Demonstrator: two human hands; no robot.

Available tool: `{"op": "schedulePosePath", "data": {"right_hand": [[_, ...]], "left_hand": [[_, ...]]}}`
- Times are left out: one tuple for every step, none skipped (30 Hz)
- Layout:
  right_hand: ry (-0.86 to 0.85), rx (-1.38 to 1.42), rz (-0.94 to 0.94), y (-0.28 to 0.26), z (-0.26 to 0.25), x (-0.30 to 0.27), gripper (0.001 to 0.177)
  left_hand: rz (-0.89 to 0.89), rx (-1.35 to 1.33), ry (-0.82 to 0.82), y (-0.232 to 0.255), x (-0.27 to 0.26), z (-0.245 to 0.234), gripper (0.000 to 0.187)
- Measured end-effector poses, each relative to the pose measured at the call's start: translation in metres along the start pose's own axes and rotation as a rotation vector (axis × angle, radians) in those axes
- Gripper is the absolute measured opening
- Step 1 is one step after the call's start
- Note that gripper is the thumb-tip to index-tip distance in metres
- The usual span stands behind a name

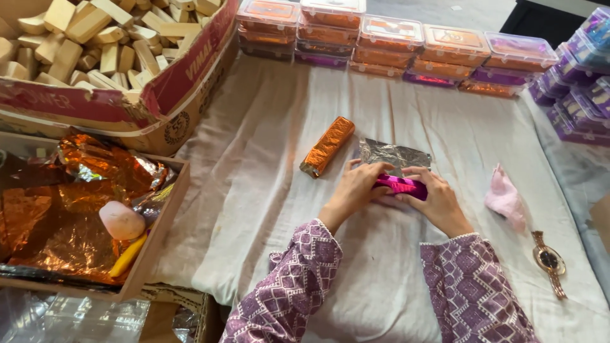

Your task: Wrapping items in foil and placing them into a plastic container.

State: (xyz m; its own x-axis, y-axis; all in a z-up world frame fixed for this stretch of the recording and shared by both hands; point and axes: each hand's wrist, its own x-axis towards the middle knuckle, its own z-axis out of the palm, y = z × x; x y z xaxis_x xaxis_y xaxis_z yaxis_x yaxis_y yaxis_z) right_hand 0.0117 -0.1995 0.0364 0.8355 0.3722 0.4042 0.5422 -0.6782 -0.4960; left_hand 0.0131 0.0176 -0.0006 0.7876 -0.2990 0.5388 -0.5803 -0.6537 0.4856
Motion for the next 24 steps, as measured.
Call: {"op": "schedulePosePath", "data": {"right_hand": [[0.001,-0.002,0.006,0.002,0.001,-0.001,0.057],[0.01,-0.008,-0.016,0.004,0.001,-0.002,0.055],[0.018,-0.014,-0.042,0.006,0.002,-0.001,0.054],[0.018,-0.015,-0.041,0.007,0.003,0.0,0.054],[0.006,-0.031,-0.037,0.009,0.003,0.0,0.052],[-0.006,-0.046,-0.033,0.01,0.004,0.0,0.05],[-0.006,-0.045,-0.029,0.008,0.003,0.001,0.05],[-0.025,-0.031,0.016,0.005,0.003,0.001,0.05],[-0.045,-0.019,0.062,0.003,0.002,0.001,0.051],[-0.045,-0.019,0.066,0.005,0.003,-0.001,0.051],[-0.031,-0.011,0.037,0.007,0.003,-0.001,0.052],[-0.018,-0.003,0.008,0.009,0.004,-0.002,0.052],[-0.017,-0.003,0.008,0.009,0.004,-0.002,0.052],[0.018,-0.013,-0.06,0.009,0.004,-0.002,0.053],[0.054,-0.024,-0.128,0.009,0.004,-0.002,0.054],[0.056,-0.023,-0.128,0.006,0.003,-0.002,0.054],[0.059,-0.034,-0.123,0.003,0.002,-0.003,0.056],[0.062,-0.045,-0.118,0.0,0.001,-0.003,0.057],[0.063,-0.044,-0.118,0.0,0.001,-0.004,0.057],[0.038,-0.069,-0.094,0.0,0.0,-0.004,0.058],[0.013,-0.095,-0.071,0.0,0.0,-0.005,0.06],[0.014,-0.095,-0.071,0.002,0.001,-0.005,0.06],[0.002,-0.126,-0.079,0.005,0.003,-0.005,0.061],[-0.01,-0.158,-0.086,0.007,0.004,-0.006,0.062]], "left_hand": [[0.002,-0.004,-0.004,0.001,0.0,0.0,0.049],[-0.03,-0.047,-0.005,0.002,0.0,-0.001,0.048],[-0.063,-0.087,-0.004,0.002,0.001,-0.002,0.048],[-0.063,-0.089,-0.005,0.003,0.001,-0.004,0.048],[-0.053,-0.079,-0.006,0.003,0.001,-0.005,0.047],[-0.044,-0.069,-0.008,0.004,0.001,-0.006,0.046],[-0.044,-0.071,-0.012,0.004,0.001,-0.006,0.046],[-0.004,-0.033,0.015,0.003,0.001,-0.005,0.044],[0.035,0.004,0.043,0.003,0.001,-0.004,0.043],[0.035,0.001,0.04,0.002,0.001,-0.003,0.043],[0.028,-0.002,0.046,0.001,0.002,-0.002,0.041],[0.021,-0.006,0.051,0.0,0.002,-0.001,0.04],[0.022,-0.006,0.051,0.0,0.003,-0.002,0.04],[-0.001,-0.015,0.038,0.001,0.003,-0.003,0.04],[-0.023,-0.025,0.024,0.002,0.004,-0.004,0.04],[-0.021,-0.024,0.023,0.002,0.004,-0.005,0.04],[-0.031,-0.018,0.017,0.002,0.004,-0.005,0.04],[-0.041,-0.012,0.011,0.003,0.004,-0.005,0.04],[-0.04,-0.012,0.01,0.003,0.004,-0.006,0.04],[-0.065,-0.034,-0.014,0.003,0.003,-0.008,0.04],[-0.089,-0.055,-0.039,0.003,0.003,-0.009,0.041],[-0.088,-0.055,-0.039,0.003,0.002,-0.01,0.041],[-0.108,-0.095,-0.05,0.003,0.001,-0.012,0.04],[-0.128,-0.136,-0.061,0.004,-0.001,-0.013,0.039]]}}
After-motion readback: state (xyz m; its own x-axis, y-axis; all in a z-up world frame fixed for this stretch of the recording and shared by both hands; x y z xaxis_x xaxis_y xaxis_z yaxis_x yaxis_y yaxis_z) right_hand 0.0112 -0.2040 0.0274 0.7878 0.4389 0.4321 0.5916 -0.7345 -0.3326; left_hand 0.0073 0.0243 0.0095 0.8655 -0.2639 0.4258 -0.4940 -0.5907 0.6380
